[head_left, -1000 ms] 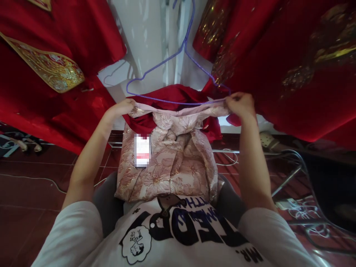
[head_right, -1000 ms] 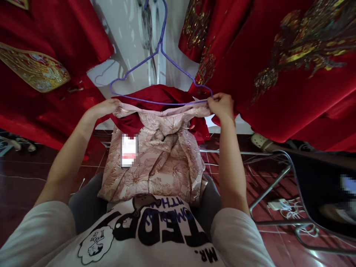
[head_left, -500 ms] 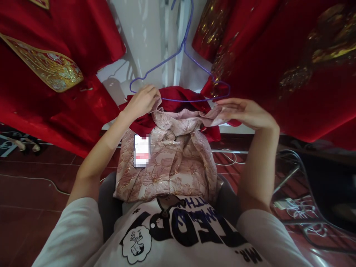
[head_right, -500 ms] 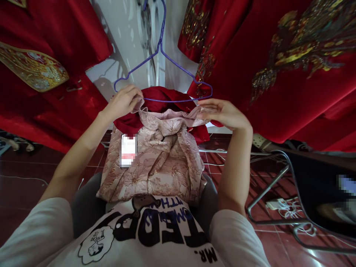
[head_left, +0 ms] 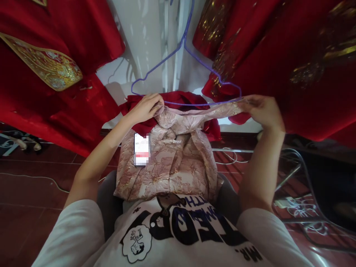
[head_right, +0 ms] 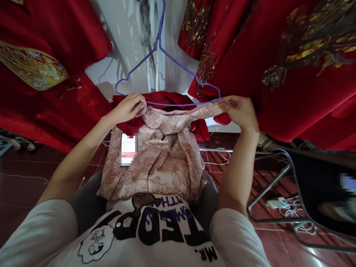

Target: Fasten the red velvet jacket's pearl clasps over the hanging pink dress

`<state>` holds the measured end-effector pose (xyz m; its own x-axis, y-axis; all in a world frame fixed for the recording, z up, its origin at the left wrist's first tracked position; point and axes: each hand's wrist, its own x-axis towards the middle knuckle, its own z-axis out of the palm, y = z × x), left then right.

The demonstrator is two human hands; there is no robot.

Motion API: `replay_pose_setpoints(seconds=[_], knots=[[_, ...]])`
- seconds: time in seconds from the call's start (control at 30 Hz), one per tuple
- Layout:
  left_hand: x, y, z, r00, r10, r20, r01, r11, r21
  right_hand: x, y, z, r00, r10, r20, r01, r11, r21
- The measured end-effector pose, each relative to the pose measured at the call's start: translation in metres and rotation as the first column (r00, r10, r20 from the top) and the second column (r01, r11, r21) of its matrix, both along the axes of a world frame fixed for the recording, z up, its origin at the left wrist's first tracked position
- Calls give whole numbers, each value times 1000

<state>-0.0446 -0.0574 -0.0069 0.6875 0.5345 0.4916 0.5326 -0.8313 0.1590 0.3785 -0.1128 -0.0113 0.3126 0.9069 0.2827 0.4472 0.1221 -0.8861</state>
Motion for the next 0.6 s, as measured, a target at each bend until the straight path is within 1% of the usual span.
replay_pose_setpoints(seconds=[0.13,0.23,0.47,0.53,0.6], knots=[[-6,-2,0,998,55,-29,-54,998,34,10,3,-5,996,87,-6,-86,995,50],[-7,-5,0,996,84,-35,-83,996,45,14,2,-7,993,121,8,-121,991,59],[-8,-6,1,996,84,-41,-82,996,45,11,2,-6,998,61,-12,-61,996,62],[-9,-6,0,997,67,-45,-65,997,50,10,4,-7,999,48,-24,-46,995,83],[-9,-6,-1,998,47,-46,-45,998,45,8,7,-8,999,39,-22,-36,991,133]])
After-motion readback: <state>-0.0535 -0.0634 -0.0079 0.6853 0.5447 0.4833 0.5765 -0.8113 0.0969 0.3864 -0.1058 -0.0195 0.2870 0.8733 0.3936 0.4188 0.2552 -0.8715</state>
